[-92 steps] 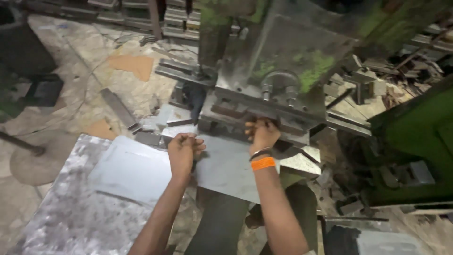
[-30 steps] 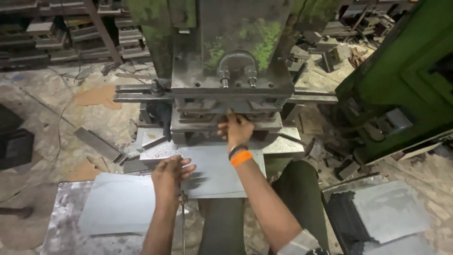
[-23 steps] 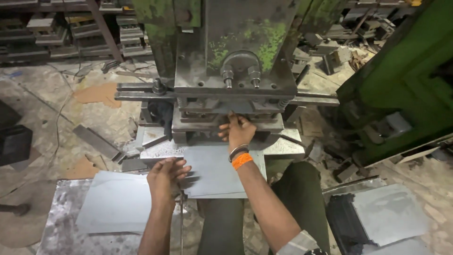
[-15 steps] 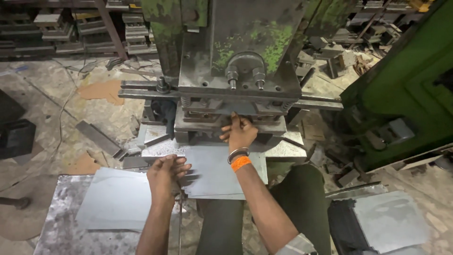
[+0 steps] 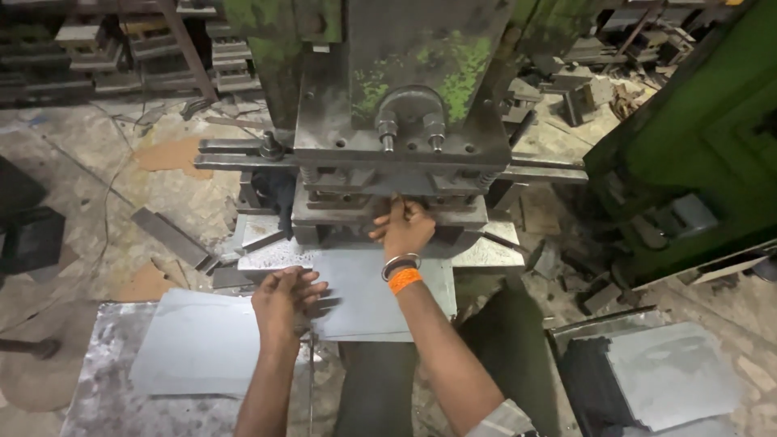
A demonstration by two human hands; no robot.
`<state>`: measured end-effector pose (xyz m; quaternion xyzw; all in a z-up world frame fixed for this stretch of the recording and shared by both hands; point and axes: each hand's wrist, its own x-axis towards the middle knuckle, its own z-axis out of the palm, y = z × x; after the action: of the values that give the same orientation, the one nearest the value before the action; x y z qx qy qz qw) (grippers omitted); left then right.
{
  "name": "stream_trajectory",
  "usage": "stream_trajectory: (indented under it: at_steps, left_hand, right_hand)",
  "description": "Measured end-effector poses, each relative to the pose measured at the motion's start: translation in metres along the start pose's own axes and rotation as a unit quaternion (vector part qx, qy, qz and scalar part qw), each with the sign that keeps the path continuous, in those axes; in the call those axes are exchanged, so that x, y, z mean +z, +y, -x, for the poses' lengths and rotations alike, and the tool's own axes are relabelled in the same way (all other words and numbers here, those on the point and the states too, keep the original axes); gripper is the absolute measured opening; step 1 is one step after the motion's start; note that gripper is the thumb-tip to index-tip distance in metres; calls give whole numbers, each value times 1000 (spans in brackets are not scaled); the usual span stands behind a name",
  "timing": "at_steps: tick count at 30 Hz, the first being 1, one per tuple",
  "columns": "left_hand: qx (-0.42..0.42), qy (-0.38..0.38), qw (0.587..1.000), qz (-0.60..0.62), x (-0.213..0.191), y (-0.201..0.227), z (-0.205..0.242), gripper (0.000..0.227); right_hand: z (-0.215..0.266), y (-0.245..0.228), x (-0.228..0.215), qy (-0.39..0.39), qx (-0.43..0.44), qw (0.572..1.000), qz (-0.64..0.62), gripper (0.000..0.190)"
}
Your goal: The recorder is placing metal sheets into an industrial stamping machine and processing them sequentially.
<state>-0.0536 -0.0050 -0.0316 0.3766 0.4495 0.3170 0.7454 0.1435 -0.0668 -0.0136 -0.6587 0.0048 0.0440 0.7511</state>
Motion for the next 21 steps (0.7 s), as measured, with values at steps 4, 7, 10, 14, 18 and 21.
stream_trajectory:
  at_steps: [4, 7, 10, 14, 18, 21]
  left_hand:
    - [4, 4, 1000, -22, 2, -1, 1, 17]
    - [9, 11, 1000, -1, -1, -7, -6, 18]
    - [12, 14, 1000, 12, -2, -7, -7, 20]
    - [11, 22, 1000, 17, -1, -7, -6, 19]
    - [29, 31, 999, 9, -4, -11, -15, 20]
    - [40, 40, 998, 10, 1, -4, -9, 18]
  right_hand:
    - [5, -5, -1, -10, -10, 1000, -17, 25]
    - [7, -10, -1, -8, -17, 1000, -15, 26]
    - [8, -12, -1, -7, -16, 1000, -9, 25]
    - [6, -8, -2, -4, -35, 999, 15, 23]
    - [7, -7, -3, -10, -46, 999, -6, 23]
    - [6, -6, -2, -8, -48, 999, -5, 22]
